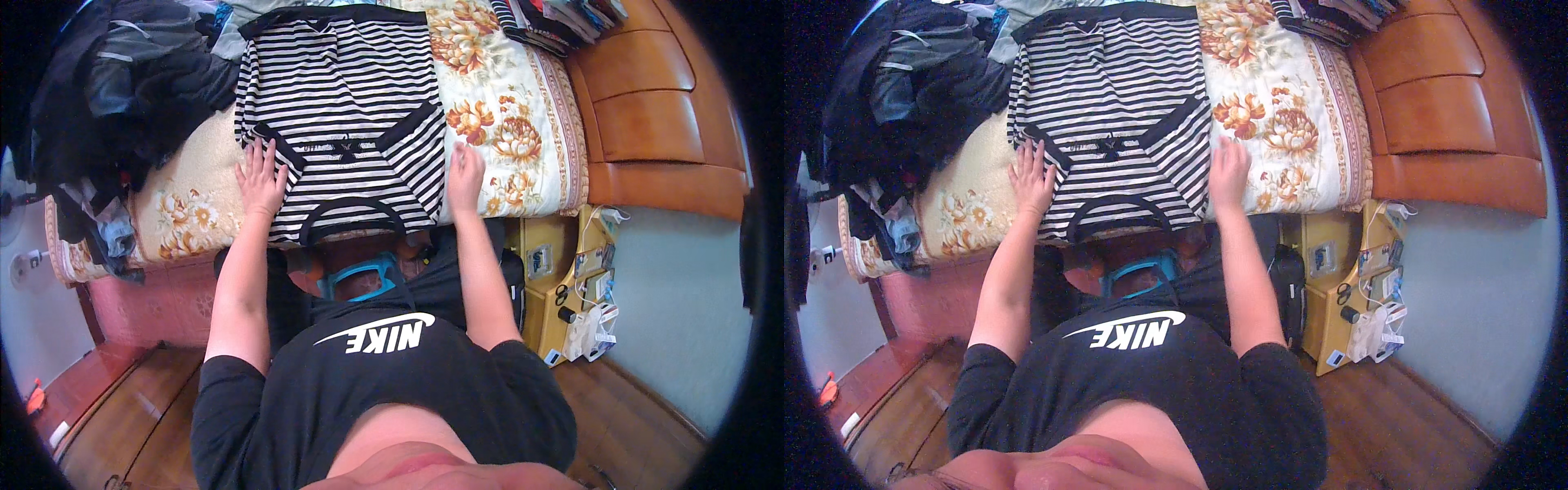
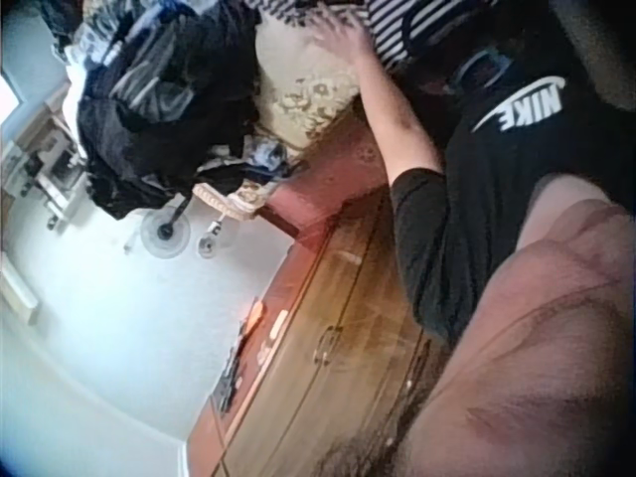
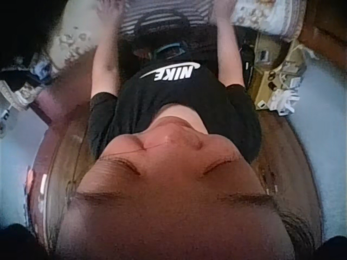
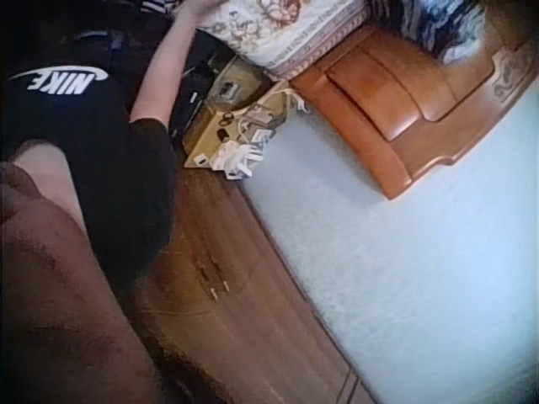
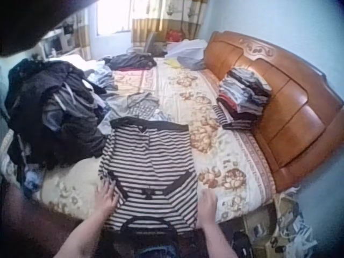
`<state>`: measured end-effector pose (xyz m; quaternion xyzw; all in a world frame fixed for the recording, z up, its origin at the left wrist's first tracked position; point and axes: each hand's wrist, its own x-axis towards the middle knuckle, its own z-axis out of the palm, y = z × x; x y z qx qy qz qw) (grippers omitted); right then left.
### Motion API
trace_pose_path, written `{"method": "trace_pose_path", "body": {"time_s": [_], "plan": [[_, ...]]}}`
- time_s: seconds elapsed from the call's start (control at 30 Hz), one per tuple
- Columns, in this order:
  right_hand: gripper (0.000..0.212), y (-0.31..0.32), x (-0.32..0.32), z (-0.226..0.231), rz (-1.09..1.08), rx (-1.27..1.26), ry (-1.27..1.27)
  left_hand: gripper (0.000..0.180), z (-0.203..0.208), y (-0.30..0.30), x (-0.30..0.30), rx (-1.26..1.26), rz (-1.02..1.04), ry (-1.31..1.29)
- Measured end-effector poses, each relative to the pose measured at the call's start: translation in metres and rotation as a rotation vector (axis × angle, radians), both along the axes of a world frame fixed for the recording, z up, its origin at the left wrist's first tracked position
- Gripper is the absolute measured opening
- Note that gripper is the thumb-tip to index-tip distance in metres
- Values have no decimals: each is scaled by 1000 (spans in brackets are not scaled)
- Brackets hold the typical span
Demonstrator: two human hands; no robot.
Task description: The person sits on the floor and folds several garments on a bed, including a light-colored cloth, a striped shirt, a gray patterned shirt, a floral shirt, and a blue floral shirt. Each item is smoothed, folded, and stacked on the bed.
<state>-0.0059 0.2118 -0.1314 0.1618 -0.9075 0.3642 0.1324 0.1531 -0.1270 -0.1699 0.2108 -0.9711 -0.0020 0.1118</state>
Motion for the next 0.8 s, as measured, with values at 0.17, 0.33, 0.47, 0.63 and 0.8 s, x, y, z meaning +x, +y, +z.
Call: {"method": "trace_pose_path", "body": {"time_s": [0.17,0.33,0.47,0.63,0.8], "plan": [[36,-9,-96,-33,325,-64,-295,56,4,2,-7,0,-20,-14],[34,-10,-133,-43,447,117,-449,58,6,1,-6,44,-21,-31],[32,-18,-137,-40,433,54,-591,57,7,-3,-2,93,-17,-21],[35,-36,-187,-45,68,-32,-472,36,33,-47,-58,331,182,604],[42,-104,-260,-49,-28,96,-304,59,48,-134,-183,167,72,512]]}}
